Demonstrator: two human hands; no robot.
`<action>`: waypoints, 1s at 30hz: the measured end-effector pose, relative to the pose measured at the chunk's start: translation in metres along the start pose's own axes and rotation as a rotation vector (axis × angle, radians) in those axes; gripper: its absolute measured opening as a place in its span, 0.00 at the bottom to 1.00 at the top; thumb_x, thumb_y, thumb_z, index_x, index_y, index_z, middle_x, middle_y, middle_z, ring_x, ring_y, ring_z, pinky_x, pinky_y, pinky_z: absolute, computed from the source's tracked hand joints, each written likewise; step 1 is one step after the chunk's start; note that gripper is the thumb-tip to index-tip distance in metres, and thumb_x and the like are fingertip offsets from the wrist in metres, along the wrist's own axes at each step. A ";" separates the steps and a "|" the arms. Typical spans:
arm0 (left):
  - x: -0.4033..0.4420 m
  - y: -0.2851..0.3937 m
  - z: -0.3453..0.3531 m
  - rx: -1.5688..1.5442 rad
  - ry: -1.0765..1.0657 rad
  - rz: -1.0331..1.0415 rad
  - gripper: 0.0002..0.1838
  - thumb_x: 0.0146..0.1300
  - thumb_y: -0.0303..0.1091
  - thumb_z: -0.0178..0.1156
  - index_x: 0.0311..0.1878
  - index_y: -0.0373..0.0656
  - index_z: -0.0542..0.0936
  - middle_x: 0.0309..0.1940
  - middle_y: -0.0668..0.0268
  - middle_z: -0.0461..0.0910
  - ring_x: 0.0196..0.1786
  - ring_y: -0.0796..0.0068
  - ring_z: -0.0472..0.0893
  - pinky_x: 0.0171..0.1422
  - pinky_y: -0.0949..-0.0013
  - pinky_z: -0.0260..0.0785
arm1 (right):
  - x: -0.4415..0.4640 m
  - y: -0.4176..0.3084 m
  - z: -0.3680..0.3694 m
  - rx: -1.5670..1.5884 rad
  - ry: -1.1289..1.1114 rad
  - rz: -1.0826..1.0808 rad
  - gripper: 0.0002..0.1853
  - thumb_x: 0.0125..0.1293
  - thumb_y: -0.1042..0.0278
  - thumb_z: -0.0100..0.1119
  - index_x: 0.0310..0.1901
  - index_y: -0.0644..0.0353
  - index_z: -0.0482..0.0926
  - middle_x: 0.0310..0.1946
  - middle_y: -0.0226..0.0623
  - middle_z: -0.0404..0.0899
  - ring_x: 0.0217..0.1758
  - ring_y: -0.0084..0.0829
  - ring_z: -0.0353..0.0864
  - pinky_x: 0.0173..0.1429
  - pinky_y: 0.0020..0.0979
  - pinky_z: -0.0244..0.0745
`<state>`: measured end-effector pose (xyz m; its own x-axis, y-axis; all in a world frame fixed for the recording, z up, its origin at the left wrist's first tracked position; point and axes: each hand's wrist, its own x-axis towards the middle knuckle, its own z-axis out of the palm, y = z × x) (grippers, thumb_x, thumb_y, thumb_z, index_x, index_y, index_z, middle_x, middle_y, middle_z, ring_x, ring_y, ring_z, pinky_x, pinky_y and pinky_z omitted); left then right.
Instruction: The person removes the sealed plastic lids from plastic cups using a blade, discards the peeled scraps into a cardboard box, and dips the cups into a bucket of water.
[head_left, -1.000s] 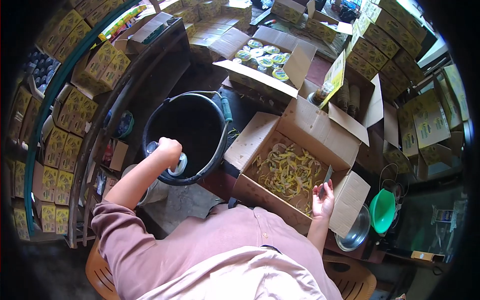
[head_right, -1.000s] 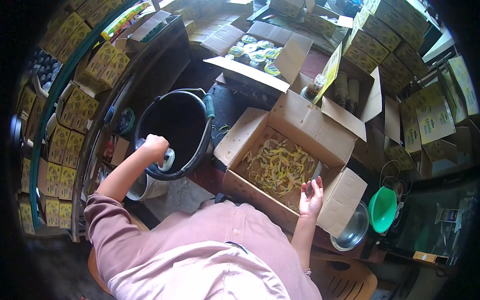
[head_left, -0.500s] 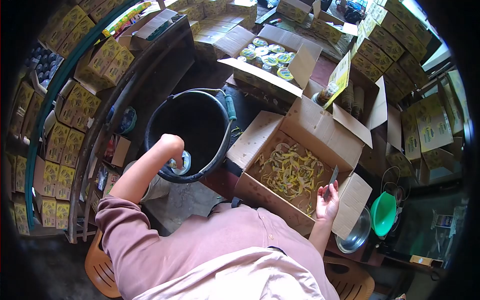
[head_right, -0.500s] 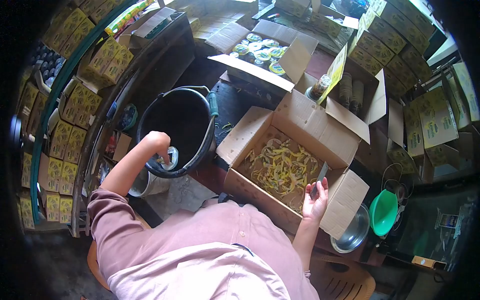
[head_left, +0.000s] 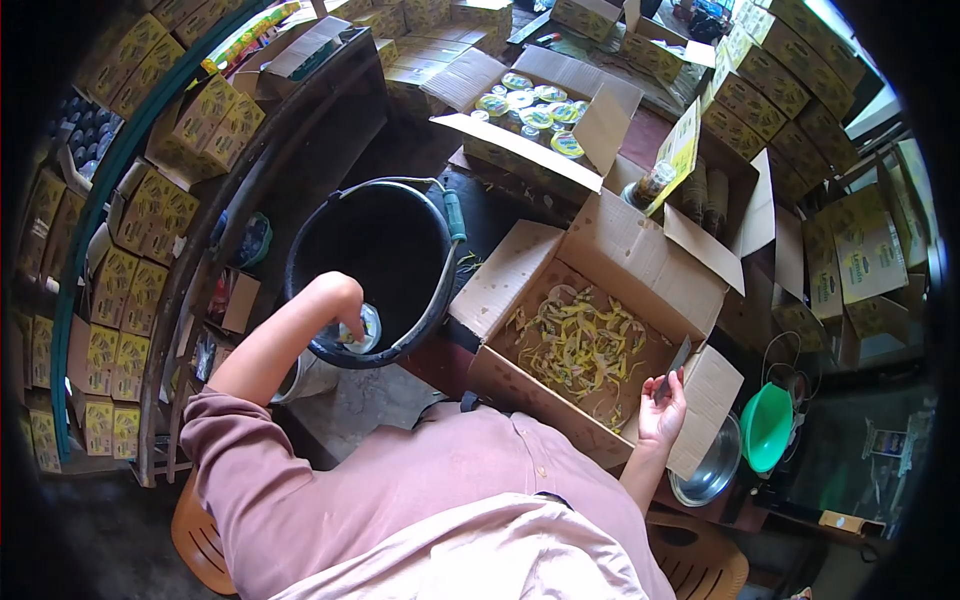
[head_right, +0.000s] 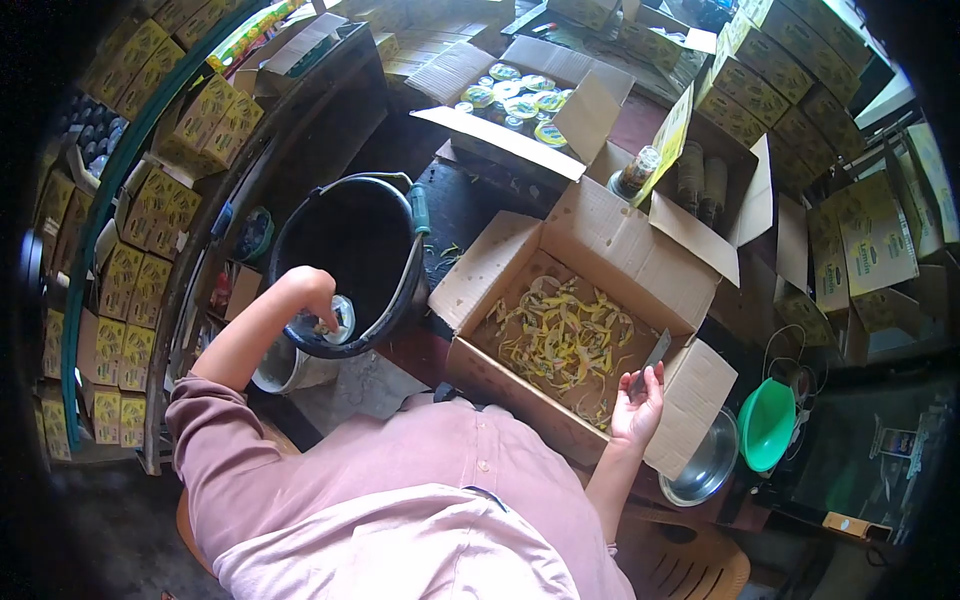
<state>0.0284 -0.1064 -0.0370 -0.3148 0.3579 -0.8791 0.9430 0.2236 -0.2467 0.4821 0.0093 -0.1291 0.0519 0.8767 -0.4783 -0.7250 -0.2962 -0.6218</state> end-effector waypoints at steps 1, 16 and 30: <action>0.005 -0.004 -0.001 -0.051 -0.052 -0.022 0.29 0.33 0.57 0.70 0.30 0.39 0.82 0.32 0.57 0.81 0.35 0.64 0.81 0.42 0.66 0.74 | -0.001 -0.001 0.000 -0.004 -0.012 -0.001 0.12 0.57 0.75 0.58 0.43 0.50 0.76 0.29 0.25 0.79 0.33 0.20 0.76 0.44 0.30 0.69; 0.002 -0.005 0.009 -0.081 0.090 -0.022 0.33 0.37 0.63 0.65 0.30 0.38 0.83 0.29 0.59 0.82 0.34 0.65 0.81 0.41 0.69 0.73 | -0.012 -0.010 0.014 0.018 0.031 0.001 0.12 0.57 0.77 0.57 0.43 0.52 0.76 0.29 0.26 0.76 0.32 0.21 0.75 0.44 0.30 0.72; -0.021 -0.012 0.006 -0.318 0.066 -0.037 0.33 0.41 0.64 0.63 0.28 0.34 0.81 0.26 0.59 0.80 0.28 0.69 0.80 0.33 0.69 0.73 | -0.013 -0.013 0.015 0.044 0.030 -0.019 0.14 0.56 0.78 0.57 0.45 0.55 0.74 0.31 0.27 0.75 0.32 0.22 0.74 0.42 0.30 0.72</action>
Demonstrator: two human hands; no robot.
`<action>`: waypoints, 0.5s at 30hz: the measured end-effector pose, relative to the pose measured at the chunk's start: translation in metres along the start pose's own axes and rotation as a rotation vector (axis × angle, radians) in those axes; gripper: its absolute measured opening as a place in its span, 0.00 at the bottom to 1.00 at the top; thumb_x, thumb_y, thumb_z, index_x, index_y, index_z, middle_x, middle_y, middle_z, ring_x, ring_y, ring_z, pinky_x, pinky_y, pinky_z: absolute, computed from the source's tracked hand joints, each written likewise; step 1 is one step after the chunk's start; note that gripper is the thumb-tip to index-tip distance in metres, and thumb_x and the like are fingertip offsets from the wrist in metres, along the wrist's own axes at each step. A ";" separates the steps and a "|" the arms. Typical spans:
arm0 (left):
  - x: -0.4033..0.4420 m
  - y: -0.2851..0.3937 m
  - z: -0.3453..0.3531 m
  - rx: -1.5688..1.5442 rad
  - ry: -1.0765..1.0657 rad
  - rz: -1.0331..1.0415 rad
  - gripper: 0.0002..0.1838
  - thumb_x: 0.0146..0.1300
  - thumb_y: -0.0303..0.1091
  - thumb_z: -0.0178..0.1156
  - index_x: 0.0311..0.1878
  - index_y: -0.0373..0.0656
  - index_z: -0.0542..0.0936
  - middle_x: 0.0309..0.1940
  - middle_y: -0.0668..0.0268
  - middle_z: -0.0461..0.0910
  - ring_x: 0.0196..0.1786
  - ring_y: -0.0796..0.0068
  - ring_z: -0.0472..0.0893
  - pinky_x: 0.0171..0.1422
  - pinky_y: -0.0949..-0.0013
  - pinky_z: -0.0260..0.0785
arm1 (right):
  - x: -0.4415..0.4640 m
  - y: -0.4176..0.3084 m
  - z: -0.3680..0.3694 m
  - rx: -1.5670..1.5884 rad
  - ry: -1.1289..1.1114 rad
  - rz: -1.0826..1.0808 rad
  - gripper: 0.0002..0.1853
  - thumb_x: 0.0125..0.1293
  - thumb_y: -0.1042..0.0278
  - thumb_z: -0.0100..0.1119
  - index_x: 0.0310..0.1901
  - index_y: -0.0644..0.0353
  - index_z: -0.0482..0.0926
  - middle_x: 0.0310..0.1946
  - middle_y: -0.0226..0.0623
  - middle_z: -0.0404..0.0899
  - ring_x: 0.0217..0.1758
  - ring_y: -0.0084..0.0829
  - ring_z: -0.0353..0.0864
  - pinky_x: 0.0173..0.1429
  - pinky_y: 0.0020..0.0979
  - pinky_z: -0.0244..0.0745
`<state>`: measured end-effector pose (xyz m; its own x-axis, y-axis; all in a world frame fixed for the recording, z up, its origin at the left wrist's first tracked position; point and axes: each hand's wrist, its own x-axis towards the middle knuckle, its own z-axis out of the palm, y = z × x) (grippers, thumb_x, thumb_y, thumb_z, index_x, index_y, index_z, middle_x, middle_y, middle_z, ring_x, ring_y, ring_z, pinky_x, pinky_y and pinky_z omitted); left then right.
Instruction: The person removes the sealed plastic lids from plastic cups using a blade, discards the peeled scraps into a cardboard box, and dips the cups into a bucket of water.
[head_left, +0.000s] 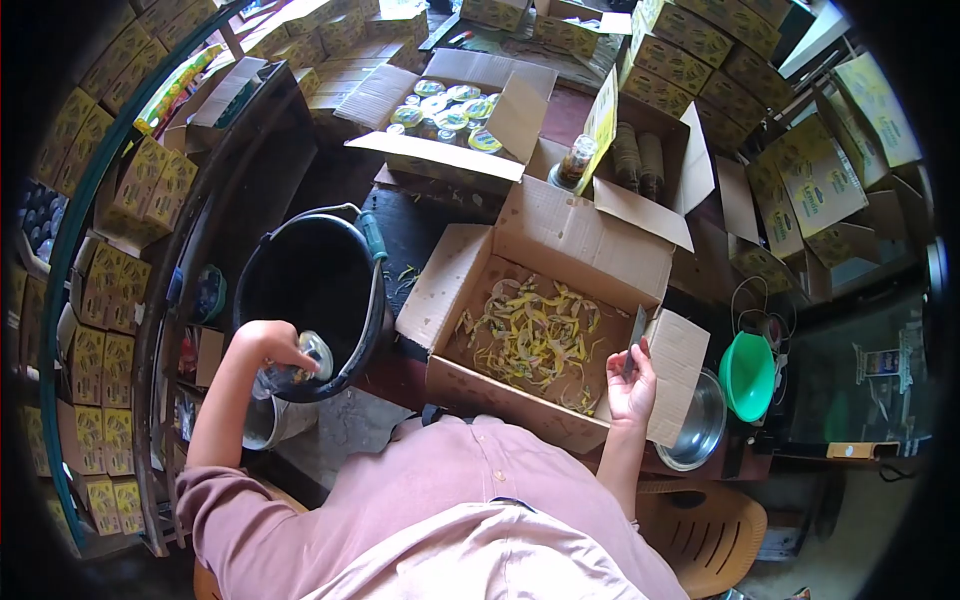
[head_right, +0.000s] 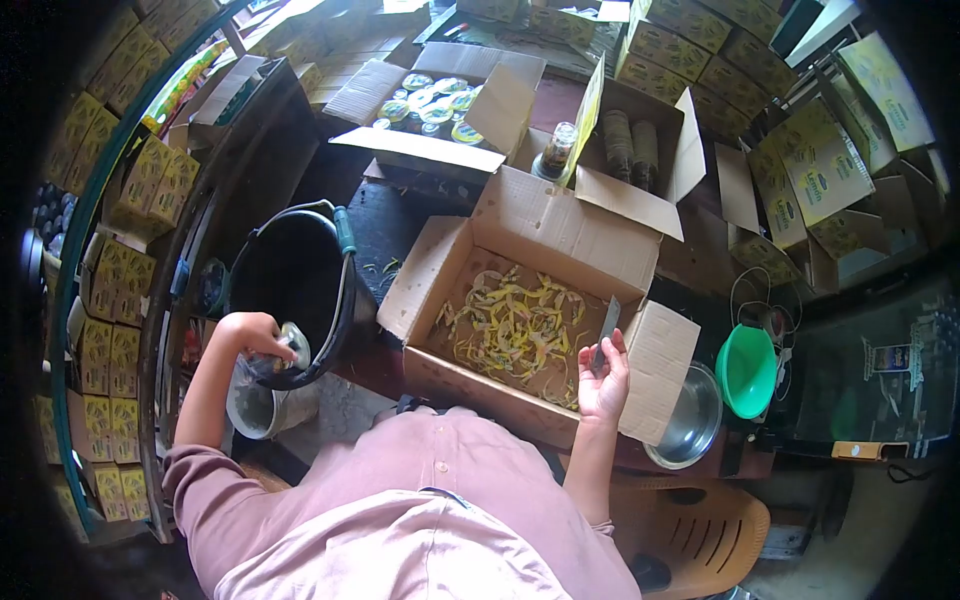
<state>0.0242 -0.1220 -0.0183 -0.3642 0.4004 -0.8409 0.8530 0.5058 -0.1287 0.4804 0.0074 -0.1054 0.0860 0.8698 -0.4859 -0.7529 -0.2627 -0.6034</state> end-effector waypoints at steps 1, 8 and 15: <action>-0.003 -0.001 -0.003 -0.059 0.053 0.002 0.33 0.41 0.64 0.62 0.26 0.34 0.81 0.26 0.59 0.80 0.28 0.69 0.80 0.32 0.69 0.73 | 0.001 0.001 -0.002 0.004 -0.010 0.004 0.14 0.56 0.78 0.57 0.45 0.55 0.74 0.31 0.27 0.75 0.32 0.22 0.74 0.42 0.30 0.72; 0.002 -0.021 0.018 -0.819 0.773 0.190 0.30 0.49 0.48 0.66 0.45 0.32 0.69 0.33 0.55 0.78 0.31 0.72 0.78 0.33 0.70 0.71 | 0.001 0.010 -0.007 0.040 -0.015 0.080 0.14 0.56 0.79 0.57 0.45 0.56 0.73 0.31 0.29 0.75 0.32 0.22 0.74 0.41 0.29 0.73; 0.018 -0.026 0.034 -0.952 0.971 0.374 0.19 0.59 0.39 0.57 0.47 0.35 0.68 0.39 0.58 0.77 0.42 0.70 0.76 0.49 0.68 0.67 | 0.001 0.008 -0.009 -0.020 -0.032 0.064 0.12 0.57 0.78 0.56 0.43 0.55 0.73 0.29 0.27 0.76 0.32 0.20 0.75 0.41 0.28 0.74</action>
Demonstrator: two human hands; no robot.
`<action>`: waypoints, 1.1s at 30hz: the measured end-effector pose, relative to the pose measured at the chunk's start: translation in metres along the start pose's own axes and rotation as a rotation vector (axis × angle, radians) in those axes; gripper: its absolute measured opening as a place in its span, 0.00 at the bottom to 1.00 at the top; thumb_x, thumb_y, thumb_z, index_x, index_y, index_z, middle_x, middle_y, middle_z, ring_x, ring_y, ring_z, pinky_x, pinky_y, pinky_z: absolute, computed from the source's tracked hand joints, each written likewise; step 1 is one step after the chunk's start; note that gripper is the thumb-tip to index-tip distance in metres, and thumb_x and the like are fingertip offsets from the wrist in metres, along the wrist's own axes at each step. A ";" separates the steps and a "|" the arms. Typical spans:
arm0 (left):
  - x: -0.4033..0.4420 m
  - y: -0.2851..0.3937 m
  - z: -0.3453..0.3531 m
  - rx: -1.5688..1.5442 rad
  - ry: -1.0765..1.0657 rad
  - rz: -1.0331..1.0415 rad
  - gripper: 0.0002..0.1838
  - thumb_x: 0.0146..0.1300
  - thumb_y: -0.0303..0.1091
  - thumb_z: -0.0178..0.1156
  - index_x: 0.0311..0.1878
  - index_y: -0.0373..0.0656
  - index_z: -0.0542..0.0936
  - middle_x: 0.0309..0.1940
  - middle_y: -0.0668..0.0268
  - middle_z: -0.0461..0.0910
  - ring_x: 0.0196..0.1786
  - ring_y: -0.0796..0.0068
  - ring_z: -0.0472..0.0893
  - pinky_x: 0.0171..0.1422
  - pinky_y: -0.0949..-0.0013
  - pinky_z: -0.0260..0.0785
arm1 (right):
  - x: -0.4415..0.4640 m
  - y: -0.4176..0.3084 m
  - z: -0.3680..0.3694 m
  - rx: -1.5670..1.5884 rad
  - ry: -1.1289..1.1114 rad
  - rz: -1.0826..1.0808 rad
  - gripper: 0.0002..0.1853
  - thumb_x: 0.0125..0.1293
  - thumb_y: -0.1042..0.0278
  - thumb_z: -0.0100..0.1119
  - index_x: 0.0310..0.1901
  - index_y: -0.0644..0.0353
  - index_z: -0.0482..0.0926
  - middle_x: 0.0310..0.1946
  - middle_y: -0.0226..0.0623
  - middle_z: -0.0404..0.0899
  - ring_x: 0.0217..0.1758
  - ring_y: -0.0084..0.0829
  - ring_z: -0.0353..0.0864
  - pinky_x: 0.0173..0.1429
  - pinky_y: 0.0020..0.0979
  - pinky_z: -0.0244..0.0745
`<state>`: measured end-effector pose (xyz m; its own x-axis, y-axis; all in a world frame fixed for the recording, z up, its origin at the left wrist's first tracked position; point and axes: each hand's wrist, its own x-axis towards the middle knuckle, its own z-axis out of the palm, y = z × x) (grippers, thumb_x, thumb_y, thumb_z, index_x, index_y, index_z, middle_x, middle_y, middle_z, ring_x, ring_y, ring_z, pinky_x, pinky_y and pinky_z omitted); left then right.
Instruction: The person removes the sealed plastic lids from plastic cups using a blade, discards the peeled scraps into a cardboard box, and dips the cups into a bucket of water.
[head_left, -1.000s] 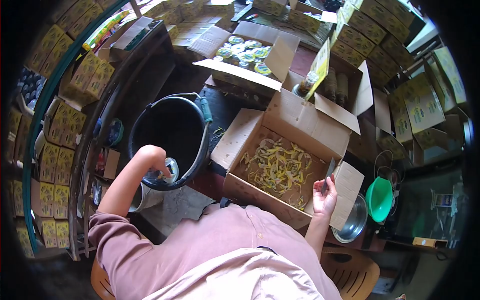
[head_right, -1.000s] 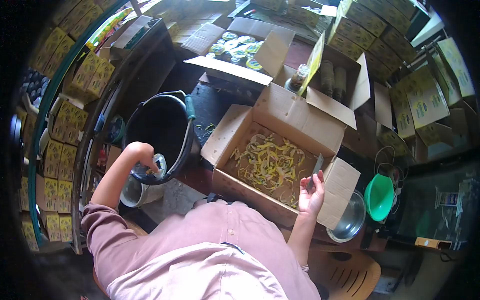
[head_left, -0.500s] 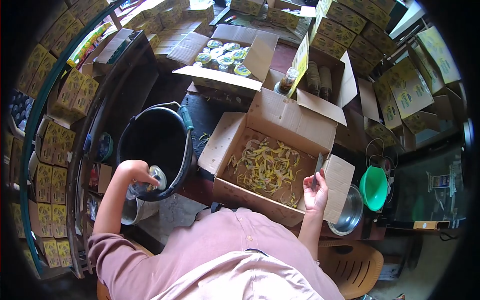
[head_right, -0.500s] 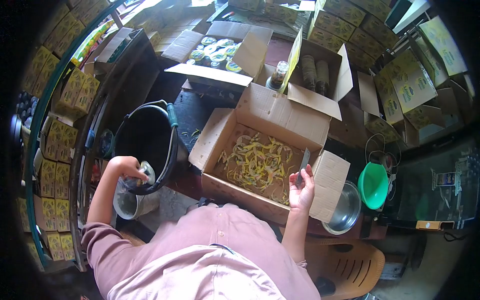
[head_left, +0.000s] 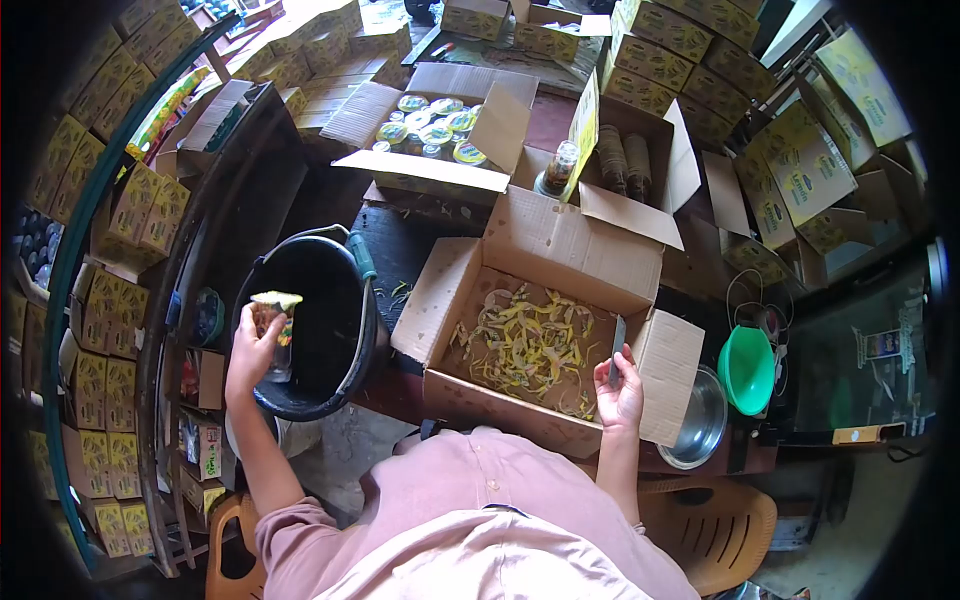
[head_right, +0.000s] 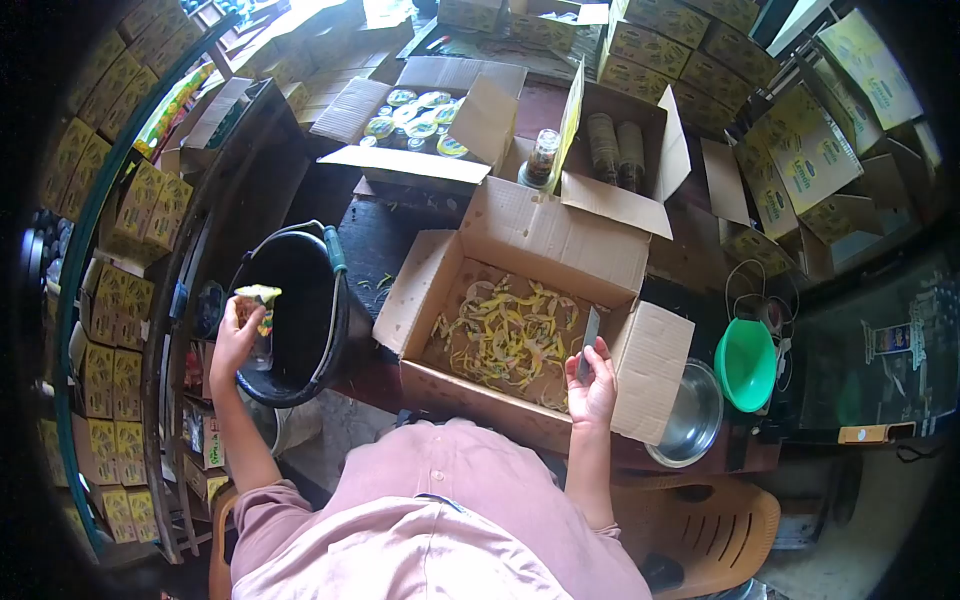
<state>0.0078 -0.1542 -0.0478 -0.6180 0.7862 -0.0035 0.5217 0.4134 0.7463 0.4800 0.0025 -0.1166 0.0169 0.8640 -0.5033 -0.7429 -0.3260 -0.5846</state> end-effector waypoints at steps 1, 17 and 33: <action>-0.005 0.027 0.002 -0.089 -0.024 -0.069 0.19 0.61 0.38 0.54 0.49 0.35 0.67 0.41 0.58 0.76 0.43 0.72 0.75 0.50 0.69 0.66 | -0.001 0.001 0.000 -0.016 -0.010 0.004 0.12 0.57 0.78 0.56 0.43 0.55 0.73 0.30 0.28 0.76 0.32 0.20 0.75 0.41 0.28 0.74; -0.045 0.193 0.168 -0.212 -0.252 0.659 0.39 0.38 0.30 0.72 0.52 0.38 0.59 0.44 0.53 0.74 0.49 0.59 0.75 0.52 0.65 0.67 | -0.047 -0.035 0.098 -1.219 -0.448 -1.374 0.12 0.46 0.86 0.62 0.33 0.60 0.80 0.31 0.32 0.75 0.33 0.26 0.77 0.37 0.20 0.72; -0.041 0.191 0.165 -0.371 -0.168 0.811 0.35 0.36 0.29 0.71 0.50 0.39 0.65 0.44 0.54 0.71 0.47 0.55 0.72 0.51 0.60 0.66 | -0.053 -0.051 0.133 -1.582 -0.808 -1.710 0.10 0.43 0.73 0.62 0.32 0.59 0.81 0.31 0.31 0.77 0.37 0.27 0.77 0.40 0.28 0.75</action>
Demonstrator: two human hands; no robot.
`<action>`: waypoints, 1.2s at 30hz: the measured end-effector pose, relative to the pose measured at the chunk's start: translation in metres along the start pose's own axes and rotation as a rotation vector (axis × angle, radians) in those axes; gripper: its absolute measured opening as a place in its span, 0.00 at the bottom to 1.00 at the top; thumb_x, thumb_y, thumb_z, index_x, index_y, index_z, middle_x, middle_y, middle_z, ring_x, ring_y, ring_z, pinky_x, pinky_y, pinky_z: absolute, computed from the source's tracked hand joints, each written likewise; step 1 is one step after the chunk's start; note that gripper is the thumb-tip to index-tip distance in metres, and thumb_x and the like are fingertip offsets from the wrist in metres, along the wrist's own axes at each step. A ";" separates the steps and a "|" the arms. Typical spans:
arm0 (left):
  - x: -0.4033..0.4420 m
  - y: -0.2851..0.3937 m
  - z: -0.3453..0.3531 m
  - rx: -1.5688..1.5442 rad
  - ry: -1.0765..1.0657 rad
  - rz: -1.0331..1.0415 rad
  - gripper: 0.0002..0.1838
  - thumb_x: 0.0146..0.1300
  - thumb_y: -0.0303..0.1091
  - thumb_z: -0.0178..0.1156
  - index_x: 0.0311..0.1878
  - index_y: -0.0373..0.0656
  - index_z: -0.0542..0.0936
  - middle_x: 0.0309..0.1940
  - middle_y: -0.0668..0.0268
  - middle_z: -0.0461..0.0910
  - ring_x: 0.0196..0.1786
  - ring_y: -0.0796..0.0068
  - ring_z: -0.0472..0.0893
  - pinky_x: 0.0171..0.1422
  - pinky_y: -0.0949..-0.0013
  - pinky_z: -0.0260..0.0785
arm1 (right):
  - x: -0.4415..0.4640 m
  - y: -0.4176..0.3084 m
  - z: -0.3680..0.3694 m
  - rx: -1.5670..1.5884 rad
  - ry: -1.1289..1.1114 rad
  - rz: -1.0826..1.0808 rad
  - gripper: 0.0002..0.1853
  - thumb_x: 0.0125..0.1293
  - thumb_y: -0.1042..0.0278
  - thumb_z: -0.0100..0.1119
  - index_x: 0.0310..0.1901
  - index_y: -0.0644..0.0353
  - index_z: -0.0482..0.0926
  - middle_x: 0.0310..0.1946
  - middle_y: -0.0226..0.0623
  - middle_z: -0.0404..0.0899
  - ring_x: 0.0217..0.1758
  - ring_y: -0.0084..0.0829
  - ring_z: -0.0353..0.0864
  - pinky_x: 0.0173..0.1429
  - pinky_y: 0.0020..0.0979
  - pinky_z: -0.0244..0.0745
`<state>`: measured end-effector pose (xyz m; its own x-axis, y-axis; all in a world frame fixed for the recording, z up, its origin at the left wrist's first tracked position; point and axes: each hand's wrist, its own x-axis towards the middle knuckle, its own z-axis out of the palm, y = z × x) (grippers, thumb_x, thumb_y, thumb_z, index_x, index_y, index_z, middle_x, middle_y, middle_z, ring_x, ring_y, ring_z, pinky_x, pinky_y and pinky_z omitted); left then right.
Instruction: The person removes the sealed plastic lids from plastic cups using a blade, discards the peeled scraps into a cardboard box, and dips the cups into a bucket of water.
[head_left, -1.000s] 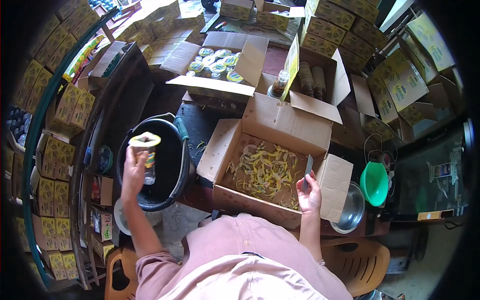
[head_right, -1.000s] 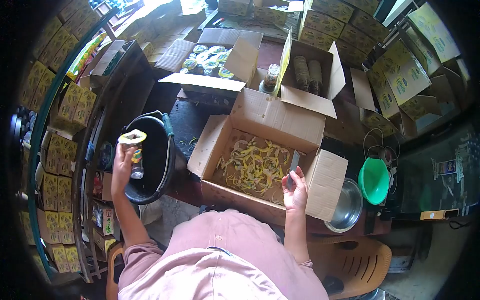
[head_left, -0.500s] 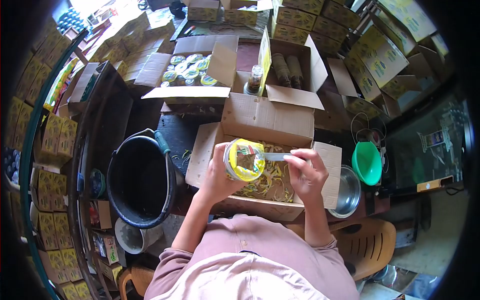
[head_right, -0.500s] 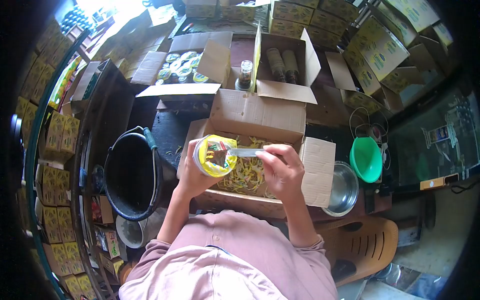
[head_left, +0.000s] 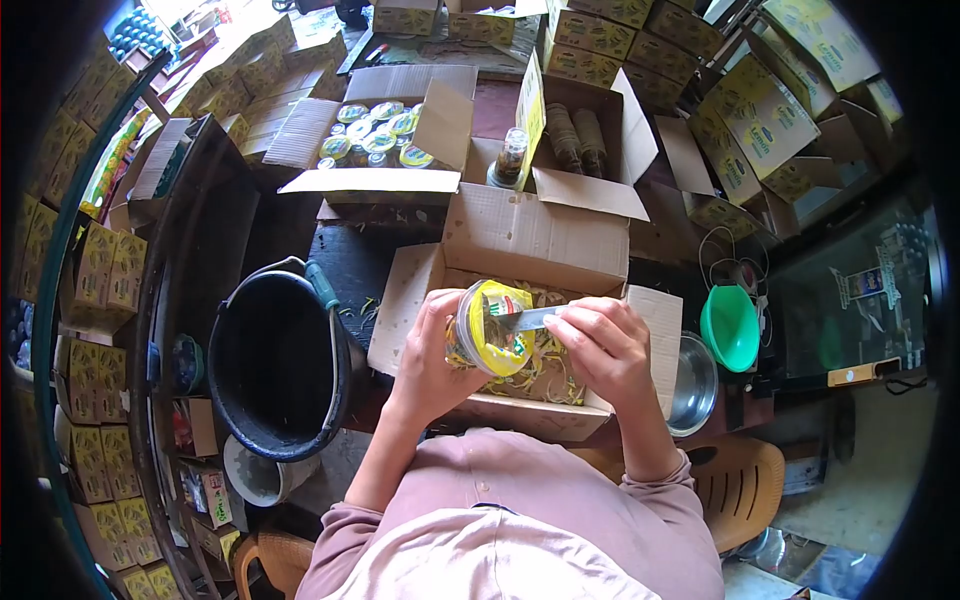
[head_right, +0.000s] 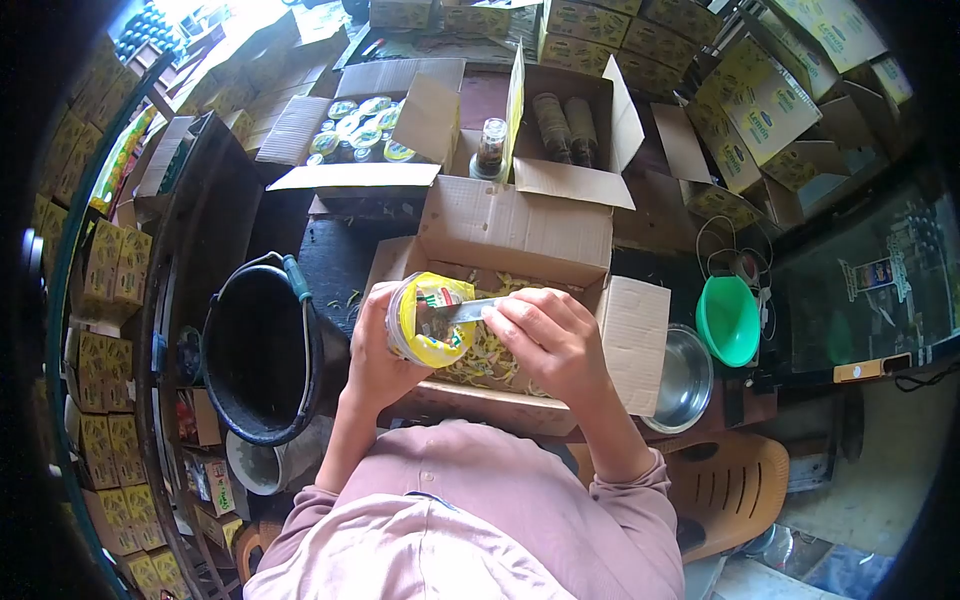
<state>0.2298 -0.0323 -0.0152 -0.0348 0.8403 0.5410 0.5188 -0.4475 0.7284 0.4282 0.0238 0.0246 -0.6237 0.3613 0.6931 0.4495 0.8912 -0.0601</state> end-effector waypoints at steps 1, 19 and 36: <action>0.000 0.000 0.000 0.000 0.003 0.003 0.35 0.36 0.29 0.71 0.50 0.39 0.65 0.44 0.54 0.71 0.47 0.54 0.72 0.51 0.60 0.66 | 0.001 0.000 0.000 -0.004 -0.004 -0.006 0.10 0.43 0.73 0.62 0.32 0.59 0.81 0.32 0.31 0.77 0.37 0.27 0.77 0.40 0.28 0.75; 0.005 0.005 -0.002 -0.008 -0.002 -0.004 0.35 0.34 0.29 0.72 0.49 0.41 0.66 0.43 0.55 0.73 0.45 0.56 0.75 0.49 0.61 0.69 | 0.005 0.004 0.004 0.028 0.029 -0.095 0.11 0.44 0.74 0.63 0.33 0.59 0.80 0.28 0.31 0.78 0.34 0.26 0.78 0.38 0.26 0.75; 0.003 0.007 -0.003 -0.165 -0.096 -0.132 0.29 0.36 0.28 0.68 0.45 0.36 0.69 0.38 0.56 0.73 0.42 0.56 0.75 0.46 0.64 0.68 | 0.001 0.007 0.012 0.159 0.106 -0.075 0.22 0.48 0.76 0.62 0.49 0.68 0.74 0.25 0.33 0.78 0.26 0.23 0.77 0.31 0.25 0.75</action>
<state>0.2305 -0.0338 -0.0069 -0.0076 0.9164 0.4001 0.3677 -0.3695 0.8534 0.4230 0.0337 0.0158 -0.5767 0.2690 0.7714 0.2924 0.9497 -0.1126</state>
